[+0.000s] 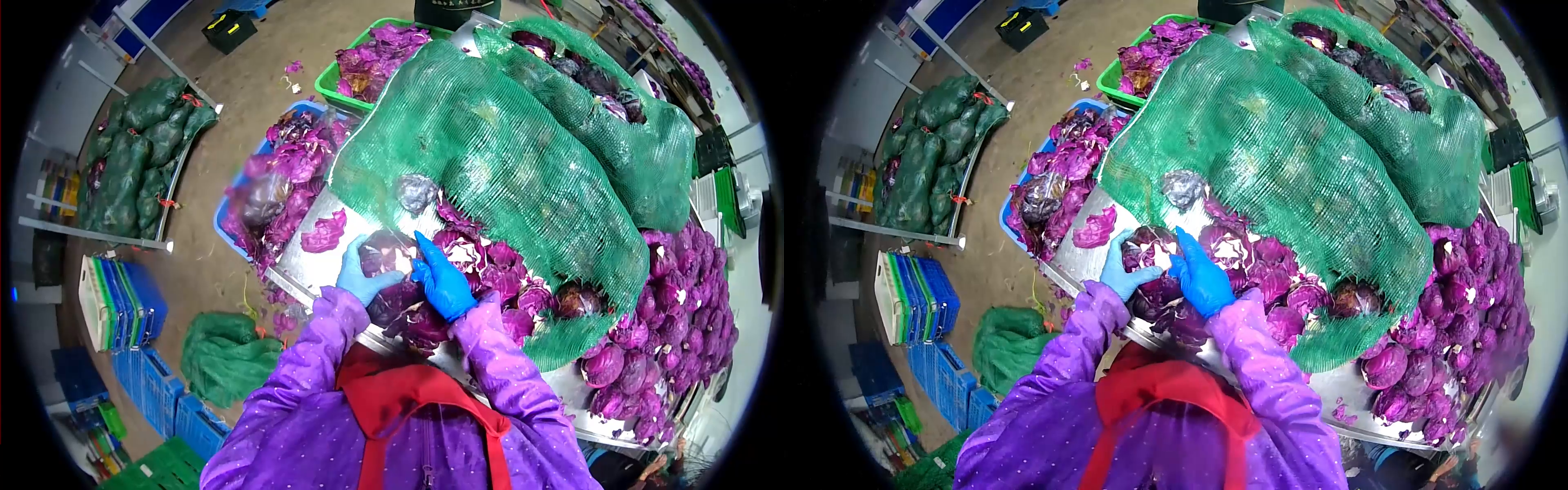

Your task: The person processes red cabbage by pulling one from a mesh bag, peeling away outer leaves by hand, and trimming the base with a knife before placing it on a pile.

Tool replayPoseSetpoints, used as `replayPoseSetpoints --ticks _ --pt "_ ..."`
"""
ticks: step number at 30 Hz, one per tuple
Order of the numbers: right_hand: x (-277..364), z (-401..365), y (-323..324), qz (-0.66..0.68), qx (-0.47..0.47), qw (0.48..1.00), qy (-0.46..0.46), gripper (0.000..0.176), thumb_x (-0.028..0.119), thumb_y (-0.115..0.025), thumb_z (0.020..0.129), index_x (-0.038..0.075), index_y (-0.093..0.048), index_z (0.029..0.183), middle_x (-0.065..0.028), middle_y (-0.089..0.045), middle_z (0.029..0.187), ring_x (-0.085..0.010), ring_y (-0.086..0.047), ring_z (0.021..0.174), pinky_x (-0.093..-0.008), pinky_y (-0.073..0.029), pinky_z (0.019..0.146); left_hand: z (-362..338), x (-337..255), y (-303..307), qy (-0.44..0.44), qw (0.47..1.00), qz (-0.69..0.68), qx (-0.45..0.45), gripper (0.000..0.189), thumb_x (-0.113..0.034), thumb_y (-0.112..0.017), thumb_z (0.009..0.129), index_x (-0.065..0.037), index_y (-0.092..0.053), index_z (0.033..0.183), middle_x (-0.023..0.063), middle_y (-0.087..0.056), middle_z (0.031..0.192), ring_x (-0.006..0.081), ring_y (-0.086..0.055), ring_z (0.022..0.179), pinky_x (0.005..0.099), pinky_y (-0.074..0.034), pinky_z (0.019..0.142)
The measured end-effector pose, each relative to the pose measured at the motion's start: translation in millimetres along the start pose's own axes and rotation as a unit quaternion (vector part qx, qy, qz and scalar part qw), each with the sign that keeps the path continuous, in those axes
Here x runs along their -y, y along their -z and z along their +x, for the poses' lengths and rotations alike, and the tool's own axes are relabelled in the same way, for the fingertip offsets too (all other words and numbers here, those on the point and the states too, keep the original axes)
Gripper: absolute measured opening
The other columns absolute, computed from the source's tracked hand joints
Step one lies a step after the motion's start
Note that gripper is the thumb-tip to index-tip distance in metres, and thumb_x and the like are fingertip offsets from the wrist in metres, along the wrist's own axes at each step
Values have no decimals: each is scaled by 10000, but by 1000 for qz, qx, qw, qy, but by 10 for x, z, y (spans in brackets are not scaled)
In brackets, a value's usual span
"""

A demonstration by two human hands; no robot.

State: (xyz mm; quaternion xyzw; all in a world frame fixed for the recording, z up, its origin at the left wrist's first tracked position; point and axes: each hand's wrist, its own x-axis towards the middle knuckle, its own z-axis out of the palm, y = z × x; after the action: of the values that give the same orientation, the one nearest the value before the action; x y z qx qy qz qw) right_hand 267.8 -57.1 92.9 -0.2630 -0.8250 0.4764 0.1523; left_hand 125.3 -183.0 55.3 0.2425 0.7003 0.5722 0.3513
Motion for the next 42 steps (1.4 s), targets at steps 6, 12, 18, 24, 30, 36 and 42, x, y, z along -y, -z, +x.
replayPoseSetpoints --ticks 6,12,18,24,30,36,42 --pt "-58 149 0 59 61 991 -108 456 276 -450 950 157 -362 1381 -181 -622 1067 -257 -653 878 -359 -494 761 24 -72 -25 1 999 34 -8 928 -181 -854 586 -1 -299 1307 138 -435 1202 226 -474 1102 349 -396 970" --pt "-519 553 -164 -50 5 975 -216 303 369 -411 948 116 -481 1100 -215 -645 861 -381 -624 839 -459 -475 690 87 -115 -81 9 993 112 -20 908 -244 -864 579 -1 -348 1285 139 -426 1188 225 -468 1100 352 -392 968" --pt "-1235 656 -410 151 -84 974 -147 281 267 -450 954 49 -478 1128 -112 -646 832 -184 -606 693 -356 -472 617 131 -247 70 22 997 70 38 888 -249 -861 583 -42 -372 1294 128 -450 1200 224 -460 1118 346 -369 986" --pt "-416 227 -86 241 -71 912 -323 241 279 -465 953 90 -490 1101 -19 -581 736 -95 -473 490 -262 -365 393 193 -190 586 -34 992 116 46 907 -268 -850 600 -45 -372 1339 144 -469 1232 262 -428 1198 377 -341 1017" --pt "-449 -190 -428 239 -135 947 -169 247 222 -456 962 97 -448 1174 -27 -590 775 -108 -522 623 -263 -439 546 -390 -632 327 -72 903 421 -49 829 -389 -836 581 -16 -443 1209 159 -506 1102 301 -503 1045 396 -402 920" --pt "-430 -357 -330 161 -122 962 -183 267 195 -458 964 58 -469 1191 -57 -610 766 -124 -549 655 -282 -465 618 -475 -364 170 -108 899 418 -76 1054 -464 -836 531 -44 -315 1346 197 -368 1288 366 -358 1194 460 -290 1027" --pt "-788 -396 -351 211 -93 948 -219 271 214 -469 960 21 -483 1150 -55 -617 739 -147 -562 595 -299 -469 590 -390 -176 265 -131 895 420 -75 1167 -468 -855 466 -20 -269 1370 223 -330 1339 386 -326 1238 464 -270 1048"
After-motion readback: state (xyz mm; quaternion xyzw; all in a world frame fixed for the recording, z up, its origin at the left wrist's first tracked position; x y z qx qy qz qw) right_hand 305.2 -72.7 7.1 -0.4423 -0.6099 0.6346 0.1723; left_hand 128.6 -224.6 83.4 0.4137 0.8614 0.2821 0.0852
